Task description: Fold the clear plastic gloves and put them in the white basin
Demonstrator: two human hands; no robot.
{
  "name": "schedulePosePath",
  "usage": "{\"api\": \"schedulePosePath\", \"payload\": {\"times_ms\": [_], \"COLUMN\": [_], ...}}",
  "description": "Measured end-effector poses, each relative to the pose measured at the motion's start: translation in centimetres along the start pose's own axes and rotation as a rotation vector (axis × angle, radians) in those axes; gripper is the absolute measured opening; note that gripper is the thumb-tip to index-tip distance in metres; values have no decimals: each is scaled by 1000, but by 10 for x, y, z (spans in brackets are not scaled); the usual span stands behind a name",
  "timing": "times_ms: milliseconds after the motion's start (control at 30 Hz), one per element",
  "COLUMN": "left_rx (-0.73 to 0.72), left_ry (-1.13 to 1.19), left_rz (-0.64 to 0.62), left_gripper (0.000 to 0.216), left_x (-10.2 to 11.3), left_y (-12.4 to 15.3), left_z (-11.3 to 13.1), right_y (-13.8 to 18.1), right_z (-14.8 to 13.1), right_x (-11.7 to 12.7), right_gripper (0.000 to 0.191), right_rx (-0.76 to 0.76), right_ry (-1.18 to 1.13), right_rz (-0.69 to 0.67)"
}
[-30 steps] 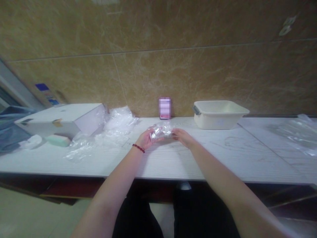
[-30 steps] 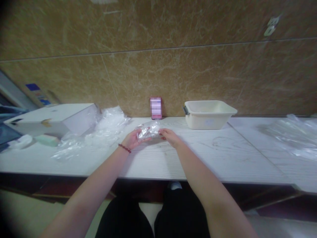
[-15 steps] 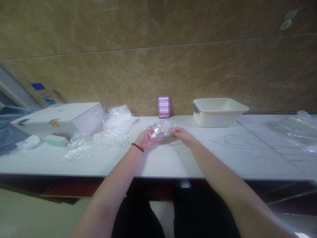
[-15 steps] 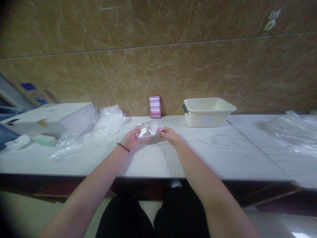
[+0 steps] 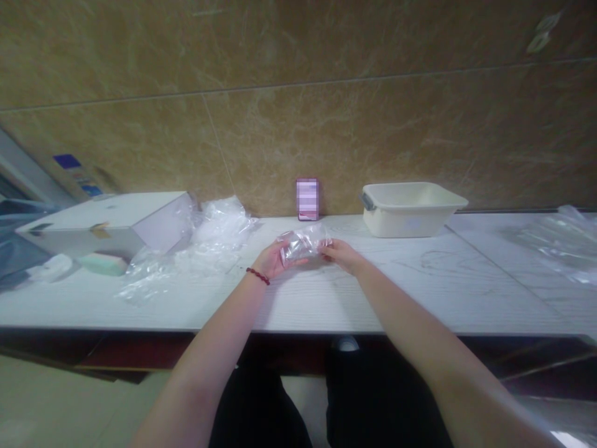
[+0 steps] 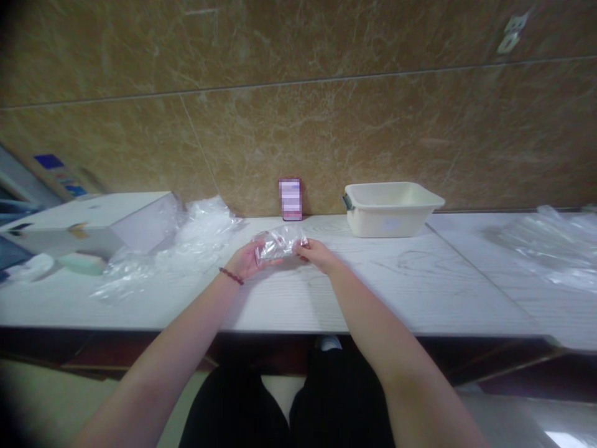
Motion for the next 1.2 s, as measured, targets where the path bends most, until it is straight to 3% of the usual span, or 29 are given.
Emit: {"api": "schedulePosePath", "payload": {"times_ms": [167,567,967,1067,1200], "left_rx": [-5,48,112,137,57], "left_ry": [-5,-120,-199,-236,-323], "left_rz": [-33,-159,-173,-103,138], "left_gripper": [27,53,56,60,77], "left_x": [1,4,6,14,29], "left_y": [0,0,2,-2,-8], "left_z": [-1,-7,-9,-14,-14], "right_y": [0,-4,-4,-3,-4], "right_z": [0,1,3,4,7], "right_x": [1,7,11,10,10], "right_gripper": [28,28,30,24,21], "right_rx": [21,30,-1,-52,-98], "right_ry": [41,20,138,202,246], "right_rz": [14,126,175,183,187]}}
Point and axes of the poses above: each hand's wrist, its own y-axis away from the middle knuckle, its own x-axis out of the back of the hand, z = x × y, the point moved 4 cm from there along -y, towards the middle knuckle, and after that the axes turned 9 degrees about -x, right-handed, at the moved point
